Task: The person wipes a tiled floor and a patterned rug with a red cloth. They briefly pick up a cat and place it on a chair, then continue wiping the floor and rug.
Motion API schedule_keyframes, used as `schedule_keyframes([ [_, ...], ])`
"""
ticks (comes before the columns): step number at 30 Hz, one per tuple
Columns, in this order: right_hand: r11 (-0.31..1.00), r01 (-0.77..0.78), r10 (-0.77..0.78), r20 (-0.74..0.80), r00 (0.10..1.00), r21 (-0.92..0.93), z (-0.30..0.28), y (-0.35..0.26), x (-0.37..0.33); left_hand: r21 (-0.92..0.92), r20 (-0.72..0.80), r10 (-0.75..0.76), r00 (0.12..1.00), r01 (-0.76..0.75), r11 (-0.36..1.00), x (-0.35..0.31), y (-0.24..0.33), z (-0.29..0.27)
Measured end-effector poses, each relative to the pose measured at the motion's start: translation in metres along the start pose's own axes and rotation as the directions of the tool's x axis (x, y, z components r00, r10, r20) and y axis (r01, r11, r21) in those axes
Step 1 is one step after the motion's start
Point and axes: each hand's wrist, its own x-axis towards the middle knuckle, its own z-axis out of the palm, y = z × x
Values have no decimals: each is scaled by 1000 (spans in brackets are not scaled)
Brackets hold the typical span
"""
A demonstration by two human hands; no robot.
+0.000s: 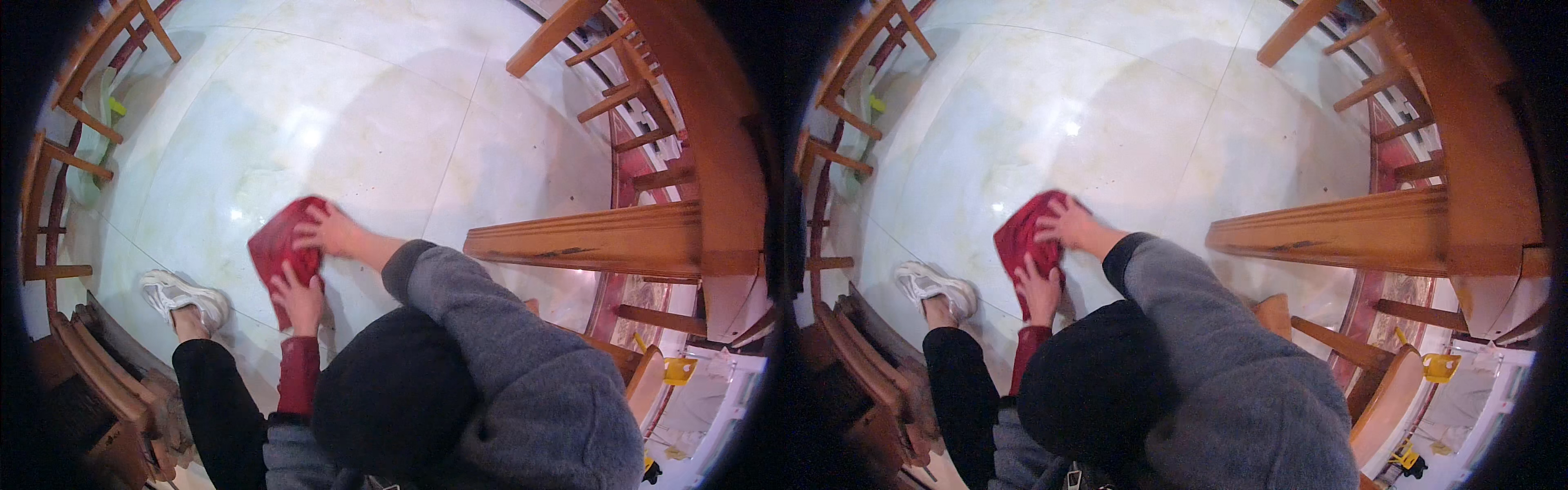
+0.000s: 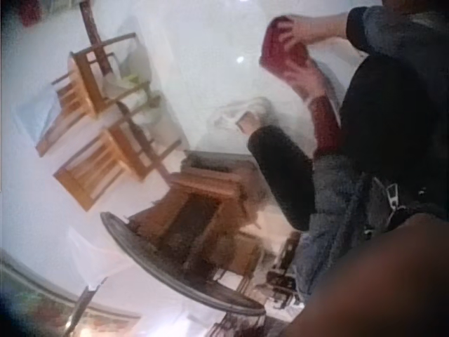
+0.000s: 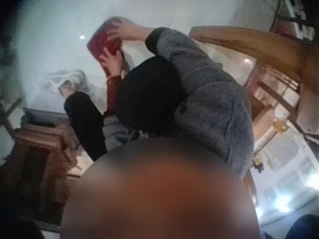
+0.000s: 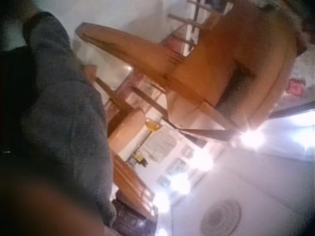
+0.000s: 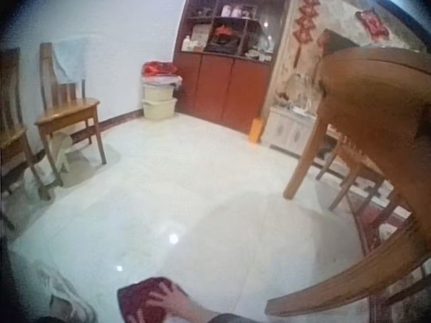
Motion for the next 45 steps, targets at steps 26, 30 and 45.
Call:
schedule_keyframes([
  [26, 768, -640, 640, 20, 768, -6, 14, 7, -115, 91, 274, 407, 872, -444, 891, -92, 3, 98],
  [30, 815, -529, 537, 36, 843, 236, 12, 1, -103, 306, -126, 464, 877, -411, 859, -98, 17, 29],
  [45, 773, -334, 262, 207, 942, 540, 10, -63, -43, 576, 107, 315, 943, -317, 753, -92, -29, -192],
])
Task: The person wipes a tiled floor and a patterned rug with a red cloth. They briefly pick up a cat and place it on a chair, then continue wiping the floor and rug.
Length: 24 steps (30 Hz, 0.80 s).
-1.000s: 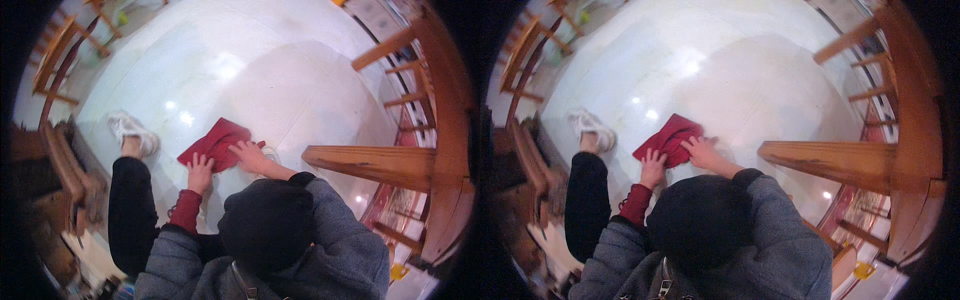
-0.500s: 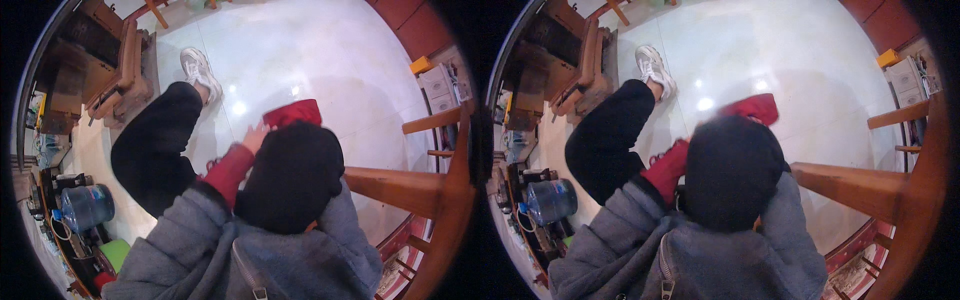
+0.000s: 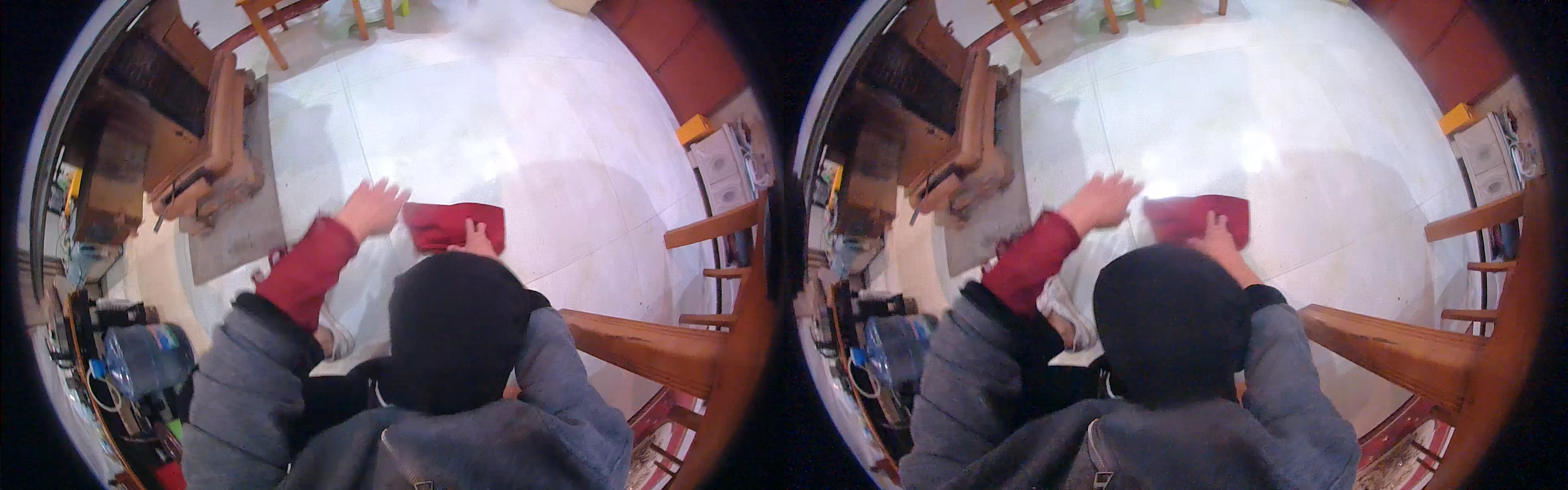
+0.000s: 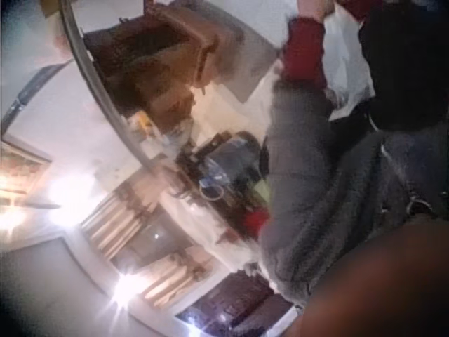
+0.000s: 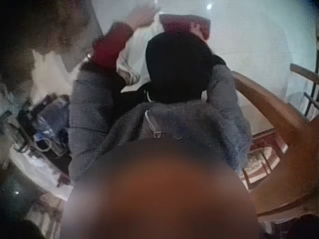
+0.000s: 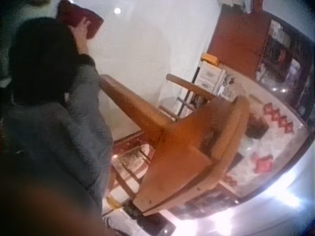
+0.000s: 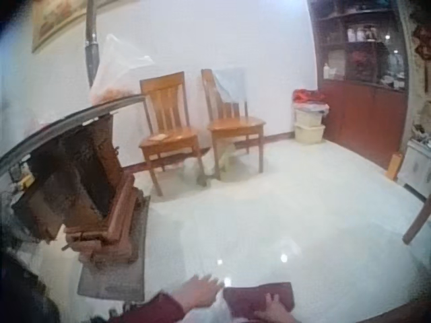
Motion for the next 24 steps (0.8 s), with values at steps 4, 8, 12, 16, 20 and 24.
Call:
schedule_keyframes([
  [4, 932, 361, -361, 63, 930, 6, 35, -43, 11, -137, 120, -8, 993, 25, 990, -18, 10, 100],
  [8, 846, 534, -508, 317, 801, 8, 65, -74, 4, -322, 146, -187, 971, 226, 919, -46, 29, 168],
  [12, 735, 613, -584, 188, 789, -290, 66, -69, -10, -247, -7, -284, 959, 274, 930, -58, 51, 197],
  [16, 799, 424, -466, 8, 885, -426, 40, -32, -22, -145, -150, -81, 985, 59, 988, -18, 65, 197],
  [20, 844, 234, -381, -233, 895, -484, 5, 12, -50, -62, -333, 256, 907, -292, 954, 39, 94, 181],
  [24, 910, -38, -16, -127, 992, -412, -4, 34, -72, -105, -234, 421, 876, -453, 885, 77, 115, 167],
])
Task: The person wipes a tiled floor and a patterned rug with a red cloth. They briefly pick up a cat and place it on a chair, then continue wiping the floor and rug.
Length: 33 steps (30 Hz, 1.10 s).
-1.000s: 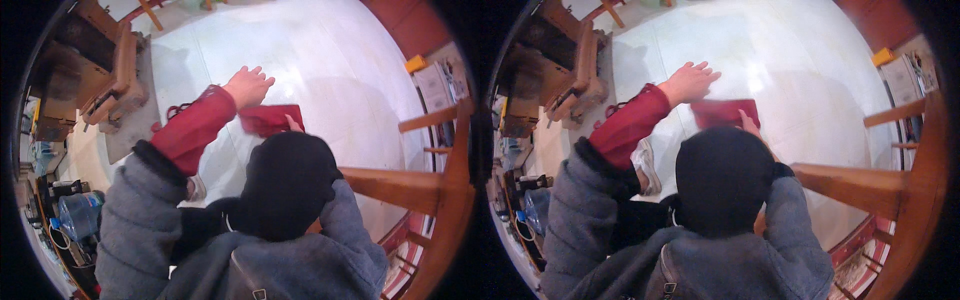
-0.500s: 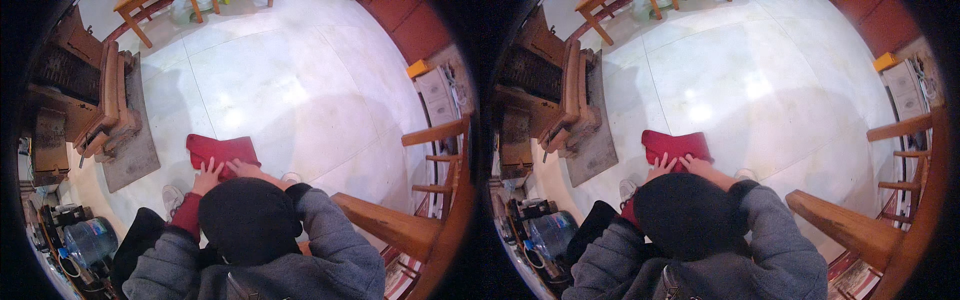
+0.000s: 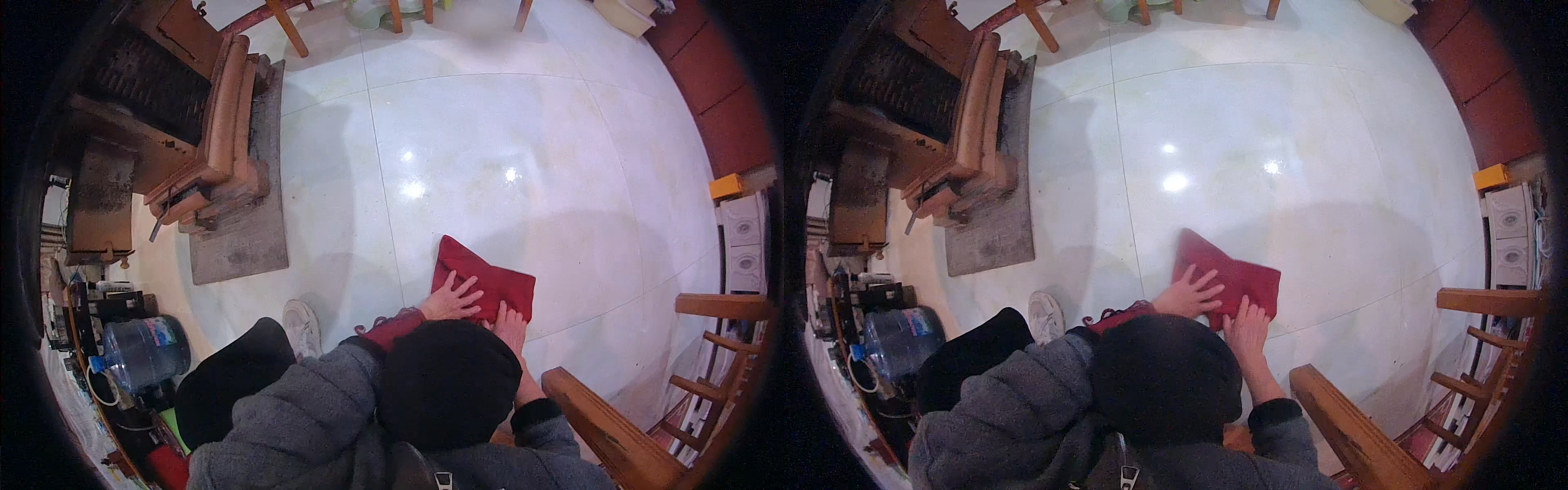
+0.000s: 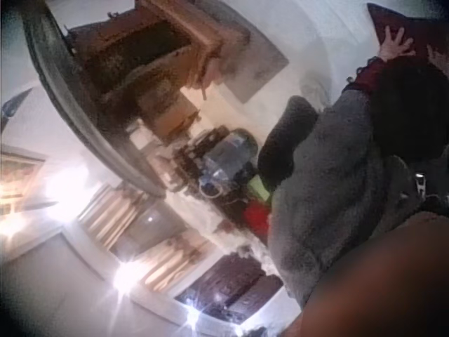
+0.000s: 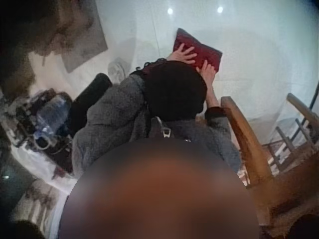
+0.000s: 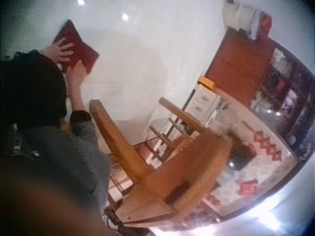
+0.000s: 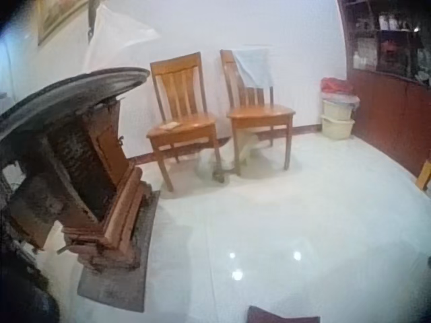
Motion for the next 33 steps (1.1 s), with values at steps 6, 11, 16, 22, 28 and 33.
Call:
schedule_keyframes([
  [6, 972, 4, 33, -155, 987, 233, 2, -17, 51, 39, -16, -10, 1000, 10, 999, 28, -68, -15],
  [11, 931, 194, -145, -172, 974, 310, -36, -53, 156, 78, -12, -233, 972, 234, 969, 17, -169, -38],
  [16, 798, 562, -569, -34, 822, 218, -39, -132, 199, 84, 201, -460, 865, 453, 887, -94, -205, -57],
  [22, 498, 861, -866, 104, 489, 102, 17, -167, 124, -15, 515, -431, 740, 511, 859, -214, -110, -53],
  [28, 706, 708, -708, 19, 705, 25, 16, -88, 62, -141, 326, -342, 881, 403, 904, -158, -60, -35],
  [33, 936, 351, -344, -141, 928, 27, -15, -56, 93, -79, -11, -123, 992, 122, 989, -44, -134, -38],
])
